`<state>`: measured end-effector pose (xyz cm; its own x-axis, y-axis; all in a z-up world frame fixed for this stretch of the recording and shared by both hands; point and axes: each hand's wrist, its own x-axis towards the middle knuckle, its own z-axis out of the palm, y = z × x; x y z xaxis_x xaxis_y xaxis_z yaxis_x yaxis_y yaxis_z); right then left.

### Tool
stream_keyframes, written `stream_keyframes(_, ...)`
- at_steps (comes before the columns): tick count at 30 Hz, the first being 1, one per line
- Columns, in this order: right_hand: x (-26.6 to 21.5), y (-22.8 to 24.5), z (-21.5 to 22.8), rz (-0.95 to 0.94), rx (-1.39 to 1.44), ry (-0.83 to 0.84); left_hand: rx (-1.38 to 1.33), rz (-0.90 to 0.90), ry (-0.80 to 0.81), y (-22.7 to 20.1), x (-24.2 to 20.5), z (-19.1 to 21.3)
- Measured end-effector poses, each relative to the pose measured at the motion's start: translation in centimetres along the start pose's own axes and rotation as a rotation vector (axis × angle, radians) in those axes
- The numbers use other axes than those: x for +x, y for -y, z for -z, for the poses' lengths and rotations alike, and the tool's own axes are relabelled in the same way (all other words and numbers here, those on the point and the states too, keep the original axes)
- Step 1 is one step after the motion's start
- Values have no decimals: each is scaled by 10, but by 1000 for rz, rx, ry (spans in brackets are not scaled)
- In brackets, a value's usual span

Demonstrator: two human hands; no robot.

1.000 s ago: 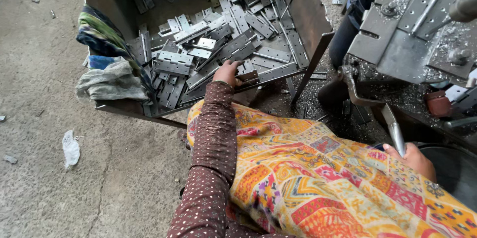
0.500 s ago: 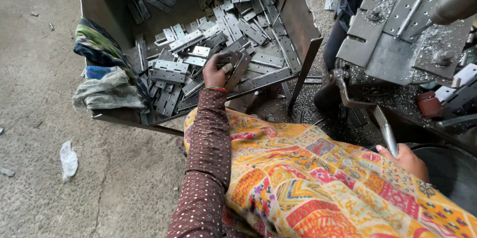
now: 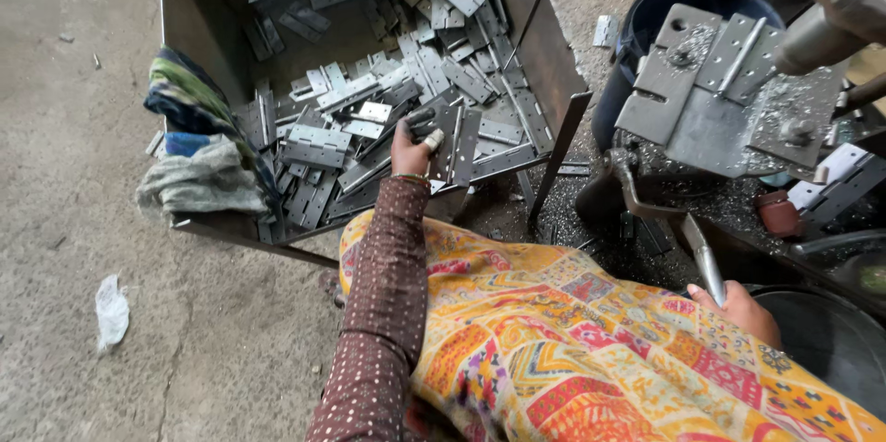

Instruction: The person repeatedly picks rectangular metal pieces from a bin, places them under a press, and operates the machine to punch holes. The person then removes the processed pieces and returns them to the bin, continuing the cycle.

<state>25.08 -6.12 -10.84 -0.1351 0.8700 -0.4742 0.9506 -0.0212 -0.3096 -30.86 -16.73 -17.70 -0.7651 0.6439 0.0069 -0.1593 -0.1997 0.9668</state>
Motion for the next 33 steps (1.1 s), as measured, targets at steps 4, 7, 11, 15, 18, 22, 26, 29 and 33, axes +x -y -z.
stream_keyframes(4,-5,6,-2,22,-138,-28,-193,43,128,-49,-33,-64)
stream_keyframes(7,0,3,-10,32,-168,-59,-200,-20,296,-86,-50,-127)
stream_keyframes(11,13,-10,-20,78,-153,-75,-78,-172,458,-115,-59,-216)
stream_keyframes(15,24,-22,-36,97,-138,-102,826,-337,502,-107,-62,-292)
stream_keyframes(18,33,-28,-48,124,-117,-158,1333,-428,689,-86,-71,-314)
stream_keyframes(22,44,-37,-57,175,-162,-120,1488,-557,582,-65,-83,-309)
stream_keyframes(26,44,-33,-62,165,-137,-134,1524,-725,576,-64,-95,-292)
stream_keyframes(29,39,-22,-52,259,-158,-146,1457,-720,649,-69,-112,-291)
stream_keyframes(33,36,-3,-17,195,-217,-35,1406,-798,692,-70,-141,-306)
